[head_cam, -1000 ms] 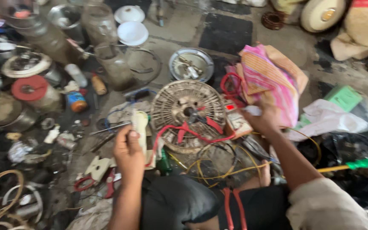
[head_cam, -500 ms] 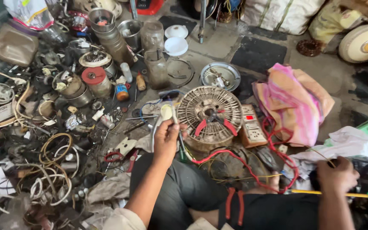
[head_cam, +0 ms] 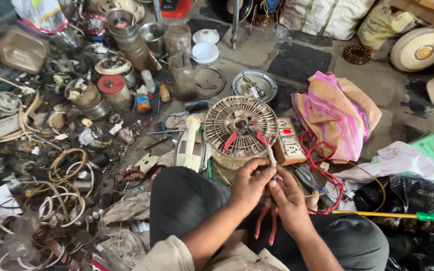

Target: The person repairs an electric iron by stripping and connecting wires, testing the internal components with a screwdriver, and reassembling the heating element housing.

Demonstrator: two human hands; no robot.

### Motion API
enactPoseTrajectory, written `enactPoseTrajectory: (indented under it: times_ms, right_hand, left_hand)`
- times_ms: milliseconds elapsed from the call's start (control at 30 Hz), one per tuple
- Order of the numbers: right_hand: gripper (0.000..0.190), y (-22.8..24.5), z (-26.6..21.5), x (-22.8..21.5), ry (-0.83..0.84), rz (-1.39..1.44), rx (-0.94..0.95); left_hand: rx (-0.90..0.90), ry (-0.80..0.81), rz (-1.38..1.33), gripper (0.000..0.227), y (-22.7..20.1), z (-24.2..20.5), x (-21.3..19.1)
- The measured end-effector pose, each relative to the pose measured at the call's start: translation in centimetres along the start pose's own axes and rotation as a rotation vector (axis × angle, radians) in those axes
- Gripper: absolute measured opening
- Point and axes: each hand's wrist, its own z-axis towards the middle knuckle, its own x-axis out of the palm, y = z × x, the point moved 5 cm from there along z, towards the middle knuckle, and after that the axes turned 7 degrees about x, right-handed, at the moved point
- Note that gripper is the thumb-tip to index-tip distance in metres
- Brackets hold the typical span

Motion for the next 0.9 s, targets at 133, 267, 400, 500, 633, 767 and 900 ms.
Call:
enactPoseTrajectory:
  times_ms: [133, 267, 400, 500, 633, 767, 900]
  right_hand:
    - [0.032, -0.9, 2.3, -1.4, -0.285, -0.007, 0.227]
    - [0.017, -2.7, 8.2, -4.4, -0.322, 0.210, 0.218]
    - [0.024, -5.5, 15.2, -6.6, -0.553, -0.453, -0.049]
    - [0.031, -7.3, 19.2, -5.9, -0.526, -0.647, -0.108]
    - [0.043, -7.9, 20.9, -5.6, -0.571, -0.922, -0.112]
    - [0.044, -6.8, 21.1, -5.1, -0.521, -1.127, -0.261]
    - [0.031, -6.6, 20.5, -6.2, -0.440, -1.188, -0.188]
  left_hand:
    - [0.244, 0.048, 0.661, 0.036, 2.9, 3.8, -8.7]
    - [-0.041, -0.008, 1.414, 0.035, 10.1, 9.7, -23.8]
    - [-0.495, 0.130, 0.978, 0.060, 18.6, 11.4, -29.2]
    - [-0.413, 0.060, 0.867, 0.059, 19.5, 12.2, -29.9]
    - [-0.565, -0.198, 0.617, 0.052, 19.0, 11.9, -30.5]
    - [-0.438, -0.360, 0.378, 0.046, 15.9, 12.5, -30.6]
    - [-0.431, -0.408, 0.289, 0.044, 12.2, 13.3, -29.9]
